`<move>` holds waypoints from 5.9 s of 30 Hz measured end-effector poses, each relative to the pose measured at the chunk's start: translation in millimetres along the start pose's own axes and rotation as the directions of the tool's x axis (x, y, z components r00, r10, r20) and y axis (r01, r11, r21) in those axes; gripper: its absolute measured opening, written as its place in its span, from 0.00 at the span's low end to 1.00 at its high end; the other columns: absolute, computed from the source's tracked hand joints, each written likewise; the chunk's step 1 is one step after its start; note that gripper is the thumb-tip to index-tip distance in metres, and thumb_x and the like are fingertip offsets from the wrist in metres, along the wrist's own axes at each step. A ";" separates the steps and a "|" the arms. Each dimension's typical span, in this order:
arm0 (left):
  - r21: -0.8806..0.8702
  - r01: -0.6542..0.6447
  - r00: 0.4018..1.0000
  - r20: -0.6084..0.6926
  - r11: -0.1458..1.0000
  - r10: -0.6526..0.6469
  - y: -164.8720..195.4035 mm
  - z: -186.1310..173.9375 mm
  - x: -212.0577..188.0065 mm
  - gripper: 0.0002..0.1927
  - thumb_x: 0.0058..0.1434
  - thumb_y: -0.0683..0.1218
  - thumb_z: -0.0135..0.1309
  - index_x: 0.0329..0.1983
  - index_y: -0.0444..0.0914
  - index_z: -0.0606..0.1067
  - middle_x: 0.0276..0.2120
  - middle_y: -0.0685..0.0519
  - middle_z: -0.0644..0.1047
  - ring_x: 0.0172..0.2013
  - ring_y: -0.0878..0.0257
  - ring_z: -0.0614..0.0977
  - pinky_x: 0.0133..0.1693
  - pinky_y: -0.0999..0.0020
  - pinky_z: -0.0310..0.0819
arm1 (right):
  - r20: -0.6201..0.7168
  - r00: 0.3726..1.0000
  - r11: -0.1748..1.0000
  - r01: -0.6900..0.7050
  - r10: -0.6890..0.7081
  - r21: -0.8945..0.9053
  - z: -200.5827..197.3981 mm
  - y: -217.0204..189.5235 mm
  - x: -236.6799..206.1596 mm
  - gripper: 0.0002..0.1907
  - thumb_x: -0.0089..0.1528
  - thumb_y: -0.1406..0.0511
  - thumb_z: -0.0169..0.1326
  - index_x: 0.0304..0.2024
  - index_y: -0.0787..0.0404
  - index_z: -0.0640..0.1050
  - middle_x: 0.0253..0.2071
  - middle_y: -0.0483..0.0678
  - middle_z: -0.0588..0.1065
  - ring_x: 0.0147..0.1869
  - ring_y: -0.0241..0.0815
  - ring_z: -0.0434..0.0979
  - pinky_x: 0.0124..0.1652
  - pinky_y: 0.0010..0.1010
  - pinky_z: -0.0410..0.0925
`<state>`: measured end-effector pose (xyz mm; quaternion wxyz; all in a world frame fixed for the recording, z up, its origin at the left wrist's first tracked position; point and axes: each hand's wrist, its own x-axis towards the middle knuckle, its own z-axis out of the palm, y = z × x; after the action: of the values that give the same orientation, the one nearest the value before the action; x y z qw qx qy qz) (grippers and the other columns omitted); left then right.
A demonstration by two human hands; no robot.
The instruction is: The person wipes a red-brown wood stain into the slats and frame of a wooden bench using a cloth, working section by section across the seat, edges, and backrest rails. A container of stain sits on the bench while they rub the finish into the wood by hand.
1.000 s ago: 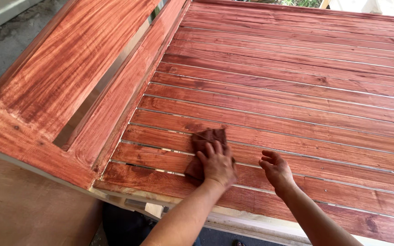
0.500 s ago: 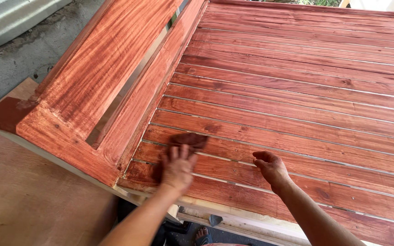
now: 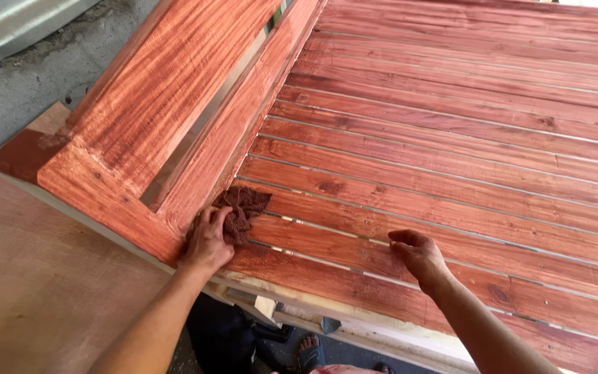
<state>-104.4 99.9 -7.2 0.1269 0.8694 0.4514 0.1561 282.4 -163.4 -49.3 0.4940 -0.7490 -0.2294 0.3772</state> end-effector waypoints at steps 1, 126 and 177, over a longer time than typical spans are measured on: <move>0.003 0.034 0.998 -0.051 0.999 -0.034 2.1 4.9 1.5 0.44 0.39 0.33 0.60 0.63 0.47 0.66 0.58 0.42 0.64 0.61 0.44 0.68 0.63 0.52 0.64 | 0.003 1.000 1.000 0.005 -0.005 0.001 -1.6 2.2 -2.4 0.17 0.63 0.68 0.57 0.55 0.61 0.81 0.50 0.47 0.82 0.50 0.39 0.79 0.50 0.31 0.71; 0.309 0.106 0.985 0.101 0.945 -0.143 50.8 30.8 56.9 0.18 0.61 0.47 0.53 0.54 0.42 0.77 0.59 0.49 0.66 0.63 0.49 0.64 0.59 0.35 0.63 | -0.052 0.995 0.995 -0.078 0.081 0.057 -21.3 9.7 -7.9 0.18 0.67 0.62 0.52 0.57 0.61 0.81 0.55 0.51 0.81 0.55 0.44 0.79 0.54 0.37 0.71; -0.036 -0.386 0.877 0.295 0.922 0.379 392.9 144.2 -103.2 0.33 0.61 0.42 0.44 0.73 0.41 0.61 0.67 0.43 0.62 0.66 0.44 0.61 0.66 0.25 0.41 | -0.411 0.909 0.989 -0.009 0.069 0.147 -260.3 59.2 -65.6 0.12 0.70 0.64 0.50 0.49 0.61 0.82 0.49 0.47 0.82 0.49 0.40 0.81 0.48 0.35 0.68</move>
<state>187.9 -216.8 -13.8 0.1495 0.9562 0.2485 0.0408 446.8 -382.1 -22.0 0.5755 -0.7796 -0.0769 0.2349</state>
